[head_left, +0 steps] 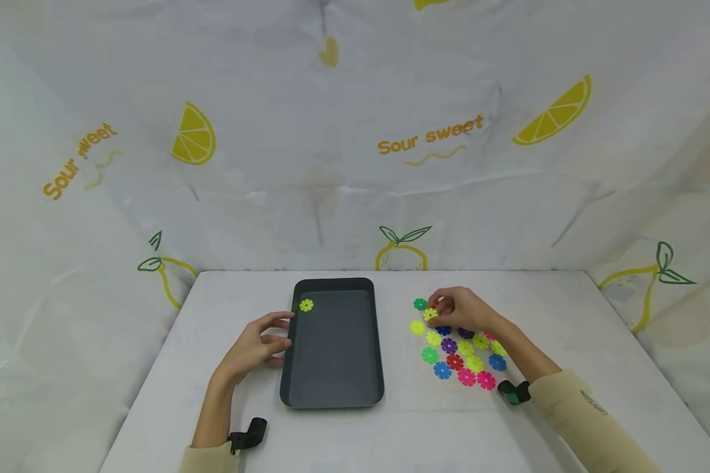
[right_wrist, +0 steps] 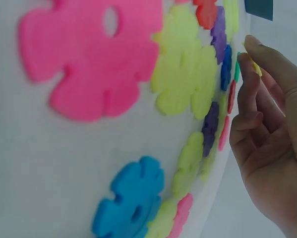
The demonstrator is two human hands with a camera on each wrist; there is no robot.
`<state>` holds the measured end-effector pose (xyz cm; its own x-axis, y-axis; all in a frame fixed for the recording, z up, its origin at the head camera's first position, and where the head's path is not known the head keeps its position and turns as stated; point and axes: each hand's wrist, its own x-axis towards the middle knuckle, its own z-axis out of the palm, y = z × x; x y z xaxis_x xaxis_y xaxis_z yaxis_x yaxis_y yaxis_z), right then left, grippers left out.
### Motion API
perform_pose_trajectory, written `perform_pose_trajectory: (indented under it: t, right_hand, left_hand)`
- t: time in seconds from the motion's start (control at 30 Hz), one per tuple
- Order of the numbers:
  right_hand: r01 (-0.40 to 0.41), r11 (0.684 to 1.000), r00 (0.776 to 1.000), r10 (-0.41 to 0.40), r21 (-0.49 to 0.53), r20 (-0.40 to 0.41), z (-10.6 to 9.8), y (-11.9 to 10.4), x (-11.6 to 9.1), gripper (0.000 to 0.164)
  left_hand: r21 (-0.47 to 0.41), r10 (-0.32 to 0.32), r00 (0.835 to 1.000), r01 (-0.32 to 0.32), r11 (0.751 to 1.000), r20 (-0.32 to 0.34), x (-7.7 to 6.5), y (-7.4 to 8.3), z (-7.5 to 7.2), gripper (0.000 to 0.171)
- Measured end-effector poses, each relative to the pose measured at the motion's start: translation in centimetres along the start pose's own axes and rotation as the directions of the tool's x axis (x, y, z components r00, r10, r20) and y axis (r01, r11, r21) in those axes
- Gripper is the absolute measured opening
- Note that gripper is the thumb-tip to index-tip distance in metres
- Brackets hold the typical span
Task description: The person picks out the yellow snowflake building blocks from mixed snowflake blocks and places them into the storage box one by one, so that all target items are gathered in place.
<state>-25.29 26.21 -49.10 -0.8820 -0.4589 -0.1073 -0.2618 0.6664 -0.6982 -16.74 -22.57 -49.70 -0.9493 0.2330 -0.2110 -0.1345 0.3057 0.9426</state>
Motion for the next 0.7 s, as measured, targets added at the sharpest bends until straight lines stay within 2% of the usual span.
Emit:
perform_pose_trajectory:
  t: [0.13,0.3,0.5,0.7]
  right_hand:
    - [0.028,0.999,0.999,-0.027,0.046,-0.023,0.1,-0.7,0.3,0.032]
    - [0.088,0.99,0.996,-0.083,0.113,-0.044,0.1,-2.8,0.9,0.032]
    - [0.155,0.971,0.988,-0.15,0.184,-0.039,0.4,-5.2,2.0,0.033]
    - [0.206,0.955,0.979,-0.203,0.213,-0.037,1.0,-7.0,3.1,0.035]
  left_hand:
    - [0.002,0.0,1.0,0.0,1.0,0.0,0.0,0.0,0.0,0.063]
    - [0.005,0.005,1.0,-0.005,1.0,0.004,-0.1,0.0,0.0,0.064]
    - [0.004,0.009,1.0,-0.009,1.0,0.005,-0.1,-0.1,0.0,0.064]
    - [-0.001,0.003,1.0,-0.003,1.0,0.004,-0.1,-0.1,0.0,0.064]
